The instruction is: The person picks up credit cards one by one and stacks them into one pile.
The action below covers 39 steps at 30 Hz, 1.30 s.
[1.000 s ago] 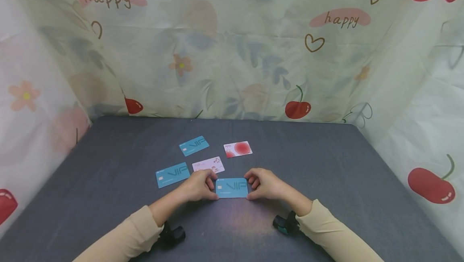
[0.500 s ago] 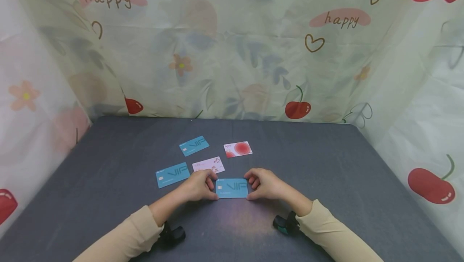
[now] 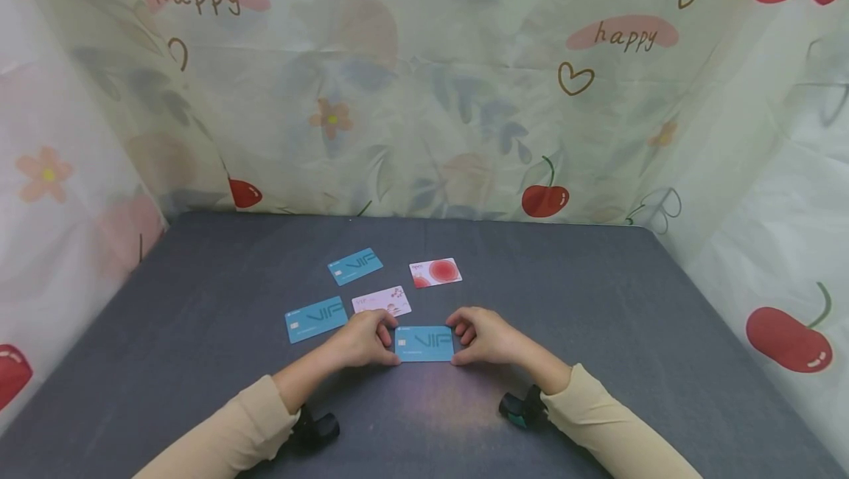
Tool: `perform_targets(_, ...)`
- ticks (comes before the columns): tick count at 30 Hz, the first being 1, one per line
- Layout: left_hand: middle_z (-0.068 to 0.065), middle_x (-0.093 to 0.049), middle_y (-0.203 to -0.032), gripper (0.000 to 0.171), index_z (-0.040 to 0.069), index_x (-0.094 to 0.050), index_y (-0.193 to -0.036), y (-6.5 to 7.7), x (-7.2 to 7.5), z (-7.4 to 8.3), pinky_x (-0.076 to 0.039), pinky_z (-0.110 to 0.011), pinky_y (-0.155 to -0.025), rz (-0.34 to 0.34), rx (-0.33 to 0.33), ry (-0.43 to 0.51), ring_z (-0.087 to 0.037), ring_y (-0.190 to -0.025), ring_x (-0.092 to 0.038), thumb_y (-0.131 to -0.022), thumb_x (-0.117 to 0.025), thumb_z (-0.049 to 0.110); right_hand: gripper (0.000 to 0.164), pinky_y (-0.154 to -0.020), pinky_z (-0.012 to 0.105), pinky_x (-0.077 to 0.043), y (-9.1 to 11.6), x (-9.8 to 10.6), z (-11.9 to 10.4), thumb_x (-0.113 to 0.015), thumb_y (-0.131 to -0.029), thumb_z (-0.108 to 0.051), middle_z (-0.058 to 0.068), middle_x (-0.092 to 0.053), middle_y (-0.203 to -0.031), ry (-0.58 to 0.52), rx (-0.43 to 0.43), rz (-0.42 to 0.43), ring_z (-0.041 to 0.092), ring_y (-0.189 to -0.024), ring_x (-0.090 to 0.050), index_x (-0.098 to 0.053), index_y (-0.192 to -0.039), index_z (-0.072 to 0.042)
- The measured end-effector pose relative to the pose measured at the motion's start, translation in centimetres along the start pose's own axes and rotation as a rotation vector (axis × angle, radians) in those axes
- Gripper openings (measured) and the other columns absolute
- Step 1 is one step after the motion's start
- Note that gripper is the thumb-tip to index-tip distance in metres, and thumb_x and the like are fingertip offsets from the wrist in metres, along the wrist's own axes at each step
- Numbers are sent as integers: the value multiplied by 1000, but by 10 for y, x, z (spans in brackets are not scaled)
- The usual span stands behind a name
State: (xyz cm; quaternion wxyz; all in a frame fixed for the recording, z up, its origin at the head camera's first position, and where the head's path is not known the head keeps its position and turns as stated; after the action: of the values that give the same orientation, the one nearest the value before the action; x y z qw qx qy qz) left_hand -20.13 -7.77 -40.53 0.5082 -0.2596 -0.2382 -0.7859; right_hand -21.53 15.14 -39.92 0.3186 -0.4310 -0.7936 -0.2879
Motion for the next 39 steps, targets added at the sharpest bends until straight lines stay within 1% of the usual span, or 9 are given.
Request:
perform_targets(5,-4,-55,-71,45,-2,-60,-105,0,0,-1,-39,-23,-54,1,0,-4,-13,-61,-48,-67,-81,9,48,-72,26,-49,0,0,1,-81,-70,-14,6,-56,-93,5,-5,0,14,-81,-52,-59,-111,-3)
perform_targets(17,-4,-56,-72,46,-1,-60,-106,0,0,-1,-40,-23,-55,-1,9,-7,-13,-62,-49,-67,-82,9,48,-71,24,-49,-1,0,2,-80,-70,-15,5,-57,-93,8,10,2,14,-81,-52,-59,-111,-3)
perform_targets(24,-4,-56,-72,48,0,-60,-108,0,1,0,-40,-24,-56,-9,35,3,-14,-63,-50,-66,-82,11,48,-72,25,-49,-1,1,3,-81,-70,-16,5,-57,-93,-13,0,-15,14,-81,-53,-59,-112,-3)
perform_targets(27,-4,-56,-73,49,0,-60,-109,0,3,0,-40,-23,-56,-16,32,10,-13,-64,-50,-67,-82,12,49,-72,25,-49,-1,2,3,-80,-71,-16,6,-57,-93,-31,-6,-26,14,-81,-53,-59,-112,-4)
perform_targets(33,-5,-58,-75,50,-2,-59,-112,-2,8,-3,-42,-23,-57,-22,-2,21,-12,-62,-51,-69,-81,12,48,-73,26,-50,-1,4,4,-80,-72,-18,5,-59,-93,-38,4,-28,14,-80,-54,-59,-112,-4)
perform_targets(39,-6,-59,-78,52,-1,-58,-115,-3,13,-4,-43,-23,-59,-12,11,41,-12,-63,-52,-70,-79,12,46,-74,26,-51,-4,7,5,-78,-74,-19,6,-61,-94,-33,29,-15,13,-80,-56,-59,-112,-4)
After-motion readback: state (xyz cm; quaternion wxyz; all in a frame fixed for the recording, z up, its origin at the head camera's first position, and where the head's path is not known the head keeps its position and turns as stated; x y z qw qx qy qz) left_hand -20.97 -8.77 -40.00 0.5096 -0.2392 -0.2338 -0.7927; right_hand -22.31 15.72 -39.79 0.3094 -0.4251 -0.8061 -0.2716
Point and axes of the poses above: each hand's wrist, its own y-axis away from the middle knuckle, its own x-axis out of the back of the hand, z = x × y, the point moved 1 cm from there along -y, towards the middle knuckle
